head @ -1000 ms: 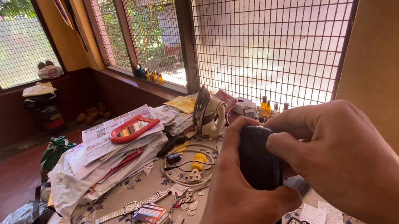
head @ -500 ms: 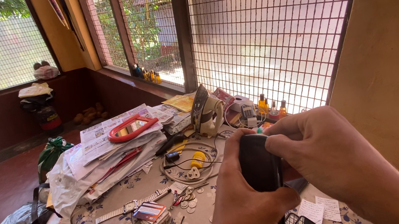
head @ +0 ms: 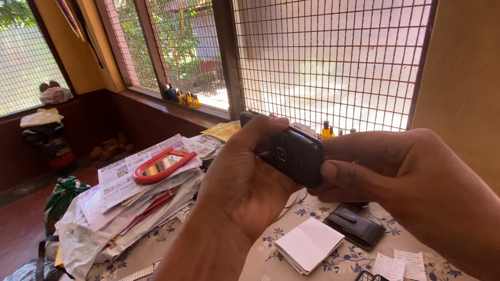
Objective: The person removes the back cover, battery, and a SIM card from a mobile phone before reinserting the battery.
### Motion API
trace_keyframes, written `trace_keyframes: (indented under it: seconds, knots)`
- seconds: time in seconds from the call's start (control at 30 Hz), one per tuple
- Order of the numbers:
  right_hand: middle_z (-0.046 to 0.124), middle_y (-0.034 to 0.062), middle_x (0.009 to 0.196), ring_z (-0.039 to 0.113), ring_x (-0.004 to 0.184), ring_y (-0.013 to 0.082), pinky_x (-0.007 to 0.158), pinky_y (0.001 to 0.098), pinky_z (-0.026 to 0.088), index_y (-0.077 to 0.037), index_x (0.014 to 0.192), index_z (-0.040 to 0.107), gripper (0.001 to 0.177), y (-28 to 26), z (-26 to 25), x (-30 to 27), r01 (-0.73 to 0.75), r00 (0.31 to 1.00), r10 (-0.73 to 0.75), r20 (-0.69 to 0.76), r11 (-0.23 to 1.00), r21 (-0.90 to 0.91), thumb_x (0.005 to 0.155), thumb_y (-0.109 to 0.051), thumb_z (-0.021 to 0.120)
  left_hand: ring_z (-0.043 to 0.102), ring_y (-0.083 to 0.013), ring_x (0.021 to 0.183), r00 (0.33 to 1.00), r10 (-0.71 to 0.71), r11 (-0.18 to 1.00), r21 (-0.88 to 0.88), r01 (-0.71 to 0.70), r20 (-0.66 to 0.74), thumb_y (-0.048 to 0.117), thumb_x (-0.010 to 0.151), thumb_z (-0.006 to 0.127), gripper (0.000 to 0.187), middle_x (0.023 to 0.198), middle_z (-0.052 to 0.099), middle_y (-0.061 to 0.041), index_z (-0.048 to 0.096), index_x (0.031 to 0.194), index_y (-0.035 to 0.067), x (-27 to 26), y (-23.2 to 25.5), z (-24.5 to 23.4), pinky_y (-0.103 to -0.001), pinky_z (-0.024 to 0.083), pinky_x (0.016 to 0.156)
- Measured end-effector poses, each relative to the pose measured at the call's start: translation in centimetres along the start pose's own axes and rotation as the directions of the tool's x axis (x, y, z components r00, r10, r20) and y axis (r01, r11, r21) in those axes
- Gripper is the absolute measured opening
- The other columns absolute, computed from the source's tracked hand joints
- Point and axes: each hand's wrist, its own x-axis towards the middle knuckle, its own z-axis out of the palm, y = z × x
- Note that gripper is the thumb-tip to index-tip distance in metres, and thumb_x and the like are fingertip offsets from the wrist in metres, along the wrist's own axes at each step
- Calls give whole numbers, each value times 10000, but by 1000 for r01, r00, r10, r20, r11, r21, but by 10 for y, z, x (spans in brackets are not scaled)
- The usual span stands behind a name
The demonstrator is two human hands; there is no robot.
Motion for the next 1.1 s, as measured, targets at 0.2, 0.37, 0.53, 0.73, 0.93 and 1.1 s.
trace_keyframes:
  seconds: [0.2,0.37,0.53,0.73,0.93,1.1]
  knots:
    - [827,129,888,790,806,185,708,333,683,-93,1326,708,389,-8,8,-8,162,980,-178,-88,973,-166,949,-189,709,695,-358,923,994,-109,985,-136,110,17,107,793,681,266,968,621,-178,540,1009,41,-3,-3,10,-541,600,744]
    - [810,62,863,799,764,150,684,284,682,-143,1346,742,391,-4,19,-17,198,915,-313,-254,898,-394,967,-213,674,693,-397,957,986,-134,973,-177,150,101,97,847,630,292,1030,612,-237,494,1059,-50,-4,-6,12,-617,614,881]
    - [802,35,810,771,731,129,664,267,648,-173,1347,722,392,2,24,-25,226,826,-456,-330,805,-549,961,-207,664,672,-335,984,972,-112,964,-214,156,206,56,853,649,239,1043,620,-182,516,1050,29,-6,-15,7,-642,573,936]
    - [787,55,769,755,690,149,635,283,661,-160,1335,743,362,3,13,-28,200,862,-365,-353,883,-424,987,-234,678,662,-321,1087,952,-86,964,-216,154,292,-18,787,641,277,1079,606,-171,483,970,117,-13,-16,9,-696,532,973]
    - [722,203,1139,752,980,281,784,418,700,12,1354,654,508,13,5,-23,-5,946,69,-317,980,200,928,-237,773,651,-343,1137,974,-36,979,-189,80,225,-88,724,627,541,1166,595,-217,458,1206,91,-15,-19,6,-574,525,1025]
    - [774,258,1164,762,1067,325,897,457,663,54,1353,597,546,29,-3,-24,-16,982,121,-142,815,580,870,-69,820,645,-294,1185,959,-69,989,146,30,274,-107,750,697,680,1253,599,-203,408,1342,60,-18,-30,1,-426,553,1072]
